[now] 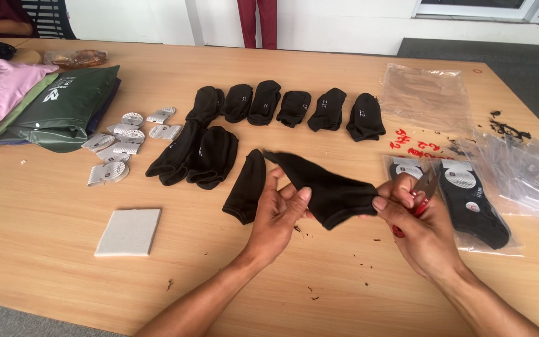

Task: Trimming loose threads from black socks using a small thread cutter on a wooden table.

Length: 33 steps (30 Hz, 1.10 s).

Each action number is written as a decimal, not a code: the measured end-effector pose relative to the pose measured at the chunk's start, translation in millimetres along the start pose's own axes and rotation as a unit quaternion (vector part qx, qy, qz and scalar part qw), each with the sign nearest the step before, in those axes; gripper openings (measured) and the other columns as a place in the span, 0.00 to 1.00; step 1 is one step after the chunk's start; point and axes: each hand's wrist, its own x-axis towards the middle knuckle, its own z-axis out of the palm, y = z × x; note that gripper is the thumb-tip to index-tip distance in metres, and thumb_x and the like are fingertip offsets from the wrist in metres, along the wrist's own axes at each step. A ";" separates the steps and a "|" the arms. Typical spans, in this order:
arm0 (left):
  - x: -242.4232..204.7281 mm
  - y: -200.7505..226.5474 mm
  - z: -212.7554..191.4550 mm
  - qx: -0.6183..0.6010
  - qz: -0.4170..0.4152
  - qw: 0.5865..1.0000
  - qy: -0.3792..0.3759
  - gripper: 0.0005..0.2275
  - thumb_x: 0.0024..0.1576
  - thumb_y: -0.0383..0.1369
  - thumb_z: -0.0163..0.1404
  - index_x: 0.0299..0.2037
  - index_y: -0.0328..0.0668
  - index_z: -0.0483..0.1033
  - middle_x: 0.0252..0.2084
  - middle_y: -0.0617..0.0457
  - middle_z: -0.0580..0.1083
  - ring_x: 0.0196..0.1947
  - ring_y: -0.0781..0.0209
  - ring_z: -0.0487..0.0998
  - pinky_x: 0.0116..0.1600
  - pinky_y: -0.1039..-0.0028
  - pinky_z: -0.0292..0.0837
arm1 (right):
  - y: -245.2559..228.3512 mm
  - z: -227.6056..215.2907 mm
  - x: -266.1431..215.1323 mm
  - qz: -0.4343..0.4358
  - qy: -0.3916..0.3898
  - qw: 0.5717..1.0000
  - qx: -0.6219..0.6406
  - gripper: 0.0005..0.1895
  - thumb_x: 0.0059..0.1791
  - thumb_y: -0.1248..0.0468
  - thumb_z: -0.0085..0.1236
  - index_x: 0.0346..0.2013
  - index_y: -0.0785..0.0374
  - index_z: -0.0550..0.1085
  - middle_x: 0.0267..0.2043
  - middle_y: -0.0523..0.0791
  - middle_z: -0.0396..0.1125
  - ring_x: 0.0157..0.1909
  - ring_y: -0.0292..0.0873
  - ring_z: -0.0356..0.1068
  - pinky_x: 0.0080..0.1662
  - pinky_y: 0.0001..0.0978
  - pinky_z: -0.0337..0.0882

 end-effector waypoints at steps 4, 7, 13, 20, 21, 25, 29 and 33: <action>-14.7 61.6 40.5 0.226 -0.062 0.972 0.023 0.16 0.63 0.45 0.48 0.29 0.45 0.59 0.12 0.60 0.62 0.22 0.63 0.82 0.20 0.80 0.68 | -20.1 0.8 -0.6 0.051 -0.032 0.998 -0.026 0.19 0.51 0.75 0.53 0.26 0.55 0.54 0.27 0.46 0.60 0.32 0.50 0.68 0.41 0.37 0.69; -24.0 63.6 46.3 0.341 0.006 0.937 0.075 0.17 0.61 0.47 0.50 0.31 0.48 0.58 0.20 0.62 0.59 0.21 0.72 0.56 0.25 0.76 0.53 | -18.9 3.0 2.5 0.048 -0.010 0.999 -0.008 0.20 0.51 0.76 0.54 0.25 0.54 0.56 0.28 0.46 0.63 0.33 0.43 0.67 0.40 0.31 0.69; -34.1 72.9 65.9 0.363 0.196 0.898 -0.150 0.32 0.47 0.54 0.57 0.56 0.40 0.67 0.55 0.47 0.71 0.53 0.56 0.73 0.53 0.66 0.75 | -22.8 14.1 2.5 0.091 0.009 0.996 -0.011 0.21 0.49 0.74 0.58 0.24 0.55 0.56 0.22 0.40 0.54 0.28 0.35 0.61 0.32 0.35 0.81; -31.0 63.7 55.2 0.202 0.019 0.977 -0.060 0.09 0.65 0.36 0.49 0.34 0.43 0.73 0.21 0.65 0.57 0.21 0.74 0.53 0.26 0.79 0.47 | -25.2 10.2 4.9 0.098 -0.025 0.992 -0.071 0.15 0.56 0.62 0.49 0.27 0.57 0.59 0.29 0.50 0.66 0.25 0.47 0.71 0.24 0.37 0.72; -30.1 65.1 53.5 0.150 -0.018 0.986 -0.071 0.11 0.67 0.38 0.44 0.35 0.42 0.73 0.24 0.66 0.55 0.24 0.73 0.52 0.30 0.80 0.46 | -27.0 11.9 6.4 0.104 -0.031 0.987 -0.118 0.18 0.56 0.64 0.49 0.24 0.56 0.55 0.26 0.47 0.62 0.19 0.43 0.66 0.16 0.30 0.64; -30.3 47.4 39.7 0.031 -0.089 0.993 -0.074 0.13 0.65 0.39 0.46 0.39 0.38 0.78 0.26 0.64 0.65 0.26 0.73 0.63 0.29 0.80 0.52 | -13.9 2.2 1.9 0.095 -0.062 0.949 -0.295 0.22 0.49 0.62 0.64 0.30 0.55 0.56 0.25 0.37 0.51 0.27 0.35 0.52 0.33 0.27 0.57; -31.2 47.6 39.1 0.037 -0.133 0.989 -0.060 0.12 0.62 0.38 0.45 0.30 0.42 0.73 0.24 0.64 0.61 0.23 0.73 0.59 0.25 0.78 0.46 | -16.0 0.9 2.7 0.121 -0.108 0.950 -0.267 0.07 0.48 0.63 0.65 0.34 0.60 0.74 0.16 0.35 0.47 0.18 0.33 0.48 0.25 0.27 0.55; -28.5 48.8 36.2 -0.029 -0.091 0.992 -0.085 0.13 0.64 0.35 0.44 0.36 0.36 0.79 0.34 0.59 0.76 0.39 0.67 0.75 0.48 0.78 0.68 | -13.1 -9.8 -0.2 0.174 -0.085 0.972 -0.134 0.06 0.53 0.69 0.57 0.31 0.65 0.76 0.12 0.38 0.44 0.14 0.36 0.39 0.18 0.31 0.43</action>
